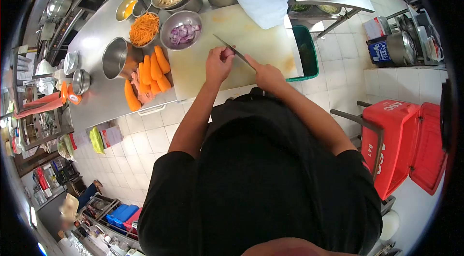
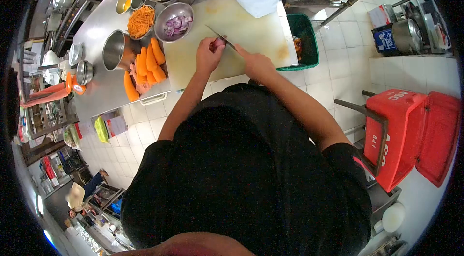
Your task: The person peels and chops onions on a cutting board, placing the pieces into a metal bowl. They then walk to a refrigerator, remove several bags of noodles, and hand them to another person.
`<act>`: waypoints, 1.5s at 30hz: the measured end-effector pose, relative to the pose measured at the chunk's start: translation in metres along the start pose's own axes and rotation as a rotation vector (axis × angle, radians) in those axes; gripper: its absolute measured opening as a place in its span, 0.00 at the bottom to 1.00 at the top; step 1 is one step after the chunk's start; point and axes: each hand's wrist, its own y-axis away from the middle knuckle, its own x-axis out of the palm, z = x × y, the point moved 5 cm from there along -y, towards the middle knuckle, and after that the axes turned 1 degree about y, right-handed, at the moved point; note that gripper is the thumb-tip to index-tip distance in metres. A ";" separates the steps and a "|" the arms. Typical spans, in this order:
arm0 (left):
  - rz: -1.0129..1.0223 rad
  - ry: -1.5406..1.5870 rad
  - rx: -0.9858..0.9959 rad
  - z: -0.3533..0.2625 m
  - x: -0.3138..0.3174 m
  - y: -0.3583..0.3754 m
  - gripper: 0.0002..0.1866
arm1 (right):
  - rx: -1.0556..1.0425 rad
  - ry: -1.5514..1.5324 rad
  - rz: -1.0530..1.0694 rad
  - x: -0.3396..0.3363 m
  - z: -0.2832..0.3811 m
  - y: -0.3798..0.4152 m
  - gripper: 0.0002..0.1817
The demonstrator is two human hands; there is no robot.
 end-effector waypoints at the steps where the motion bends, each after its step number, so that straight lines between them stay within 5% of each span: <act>1: -0.001 0.045 -0.045 0.006 -0.001 0.001 0.17 | -0.023 -0.069 -0.055 0.007 -0.008 -0.006 0.38; 5: -0.001 0.098 -0.079 0.026 -0.007 0.008 0.18 | -0.071 -0.225 -0.187 0.031 -0.054 -0.004 0.38; 11: -0.041 -0.095 0.328 0.025 -0.010 0.000 0.14 | 0.081 -0.111 -0.226 -0.005 -0.062 0.041 0.40; 14: 0.095 0.116 0.042 0.008 -0.017 -0.002 0.12 | 0.061 -0.140 -0.159 -0.017 -0.049 0.057 0.38; 17: 0.102 0.010 -0.006 0.008 -0.021 -0.004 0.17 | 0.008 -0.159 -0.150 -0.006 -0.053 0.059 0.38; 23: -0.072 0.209 -0.266 0.079 -0.012 -0.014 0.18 | -0.016 -0.154 -0.063 -0.006 -0.041 0.064 0.38; 29: -0.072 0.356 -0.615 0.059 -0.011 -0.001 0.21 | -0.056 -0.110 -0.056 -0.010 -0.032 0.061 0.39; 45: -0.181 0.615 -0.630 0.037 0.007 0.015 0.20 | -0.164 0.116 0.036 -0.018 -0.006 0.058 0.45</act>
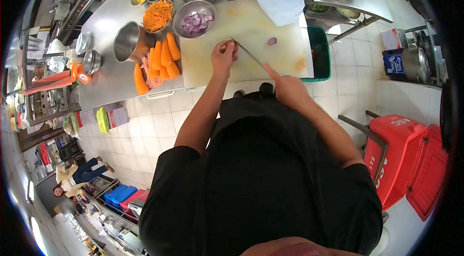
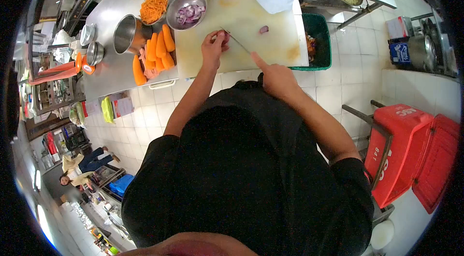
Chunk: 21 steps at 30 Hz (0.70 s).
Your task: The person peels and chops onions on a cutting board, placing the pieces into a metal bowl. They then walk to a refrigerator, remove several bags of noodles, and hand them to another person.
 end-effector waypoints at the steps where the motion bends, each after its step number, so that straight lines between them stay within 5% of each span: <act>1: -0.005 0.014 0.002 0.001 0.001 0.002 0.19 | -0.008 -0.003 -0.002 -0.002 0.001 0.003 0.44; 21: 0.014 0.003 0.103 0.004 0.006 -0.003 0.14 | -0.071 -0.075 -0.141 0.022 0.011 -0.047 0.43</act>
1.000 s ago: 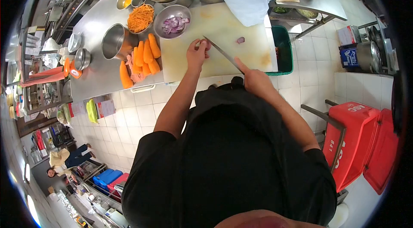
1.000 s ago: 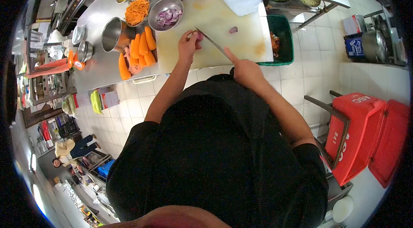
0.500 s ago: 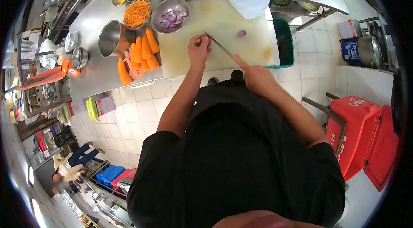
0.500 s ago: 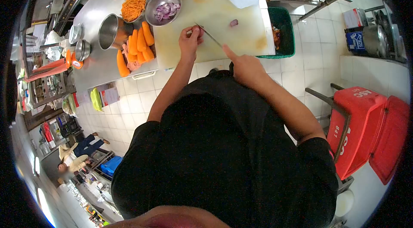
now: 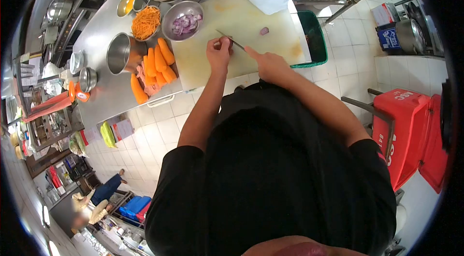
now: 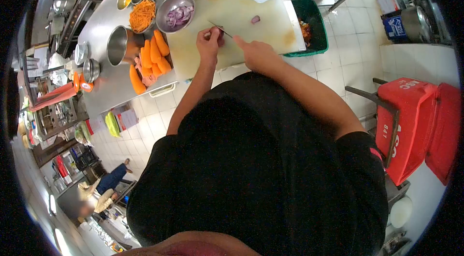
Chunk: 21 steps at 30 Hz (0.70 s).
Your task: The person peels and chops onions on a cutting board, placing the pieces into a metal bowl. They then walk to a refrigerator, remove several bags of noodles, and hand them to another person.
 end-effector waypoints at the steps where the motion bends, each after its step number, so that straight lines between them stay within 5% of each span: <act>1: 0.008 -0.005 0.013 0.000 -0.001 0.000 0.14 | 0.018 -0.003 0.003 0.004 -0.002 -0.004 0.43; 5: 0.002 0.088 0.035 -0.004 0.002 0.005 0.16 | 0.065 -0.060 0.017 0.013 -0.006 0.001 0.44; 11: -0.075 -0.201 0.121 -0.002 0.002 -0.002 0.22 | 0.100 -0.043 0.093 0.011 -0.003 0.006 0.42; 21: 0.010 0.074 -0.119 -0.011 -0.005 -0.005 0.16 | 0.068 -0.318 -0.101 0.047 -0.054 0.000 0.39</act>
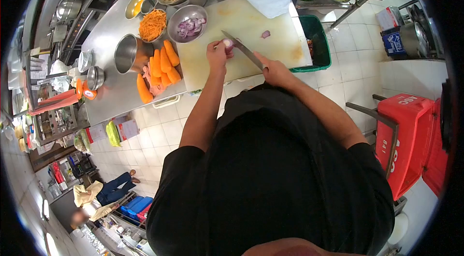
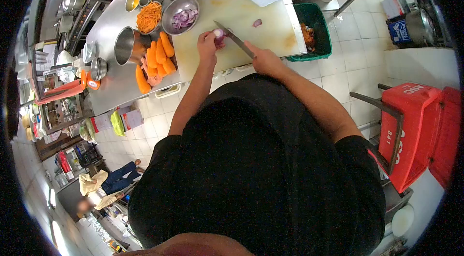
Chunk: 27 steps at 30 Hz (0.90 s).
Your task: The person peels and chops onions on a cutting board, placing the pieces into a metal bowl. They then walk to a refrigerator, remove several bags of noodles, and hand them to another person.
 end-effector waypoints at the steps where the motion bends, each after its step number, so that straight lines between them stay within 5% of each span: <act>1: 0.041 0.085 -0.010 -0.003 -0.002 0.003 0.16 | -0.001 -0.017 -0.036 -0.005 -0.005 0.002 0.39; 8: 0.266 0.466 -0.147 -0.021 -0.007 0.020 0.16 | 0.292 0.039 0.060 -0.087 0.014 0.045 0.36; 11: 0.348 0.518 -0.213 -0.016 -0.004 0.025 0.18 | 0.098 -0.059 -0.097 -0.090 0.006 0.058 0.34; 17: 0.385 0.606 -0.287 -0.019 0.021 0.046 0.21 | 0.211 -0.773 0.043 -0.070 0.004 0.049 0.20; 21: 0.504 0.667 -0.344 -0.025 0.041 0.060 0.23 | 0.241 -0.901 0.112 -0.089 0.041 0.036 0.33; 27: 0.620 0.682 -0.375 -0.045 0.068 0.091 0.24 | -0.030 -0.952 0.058 -0.078 0.051 0.002 0.35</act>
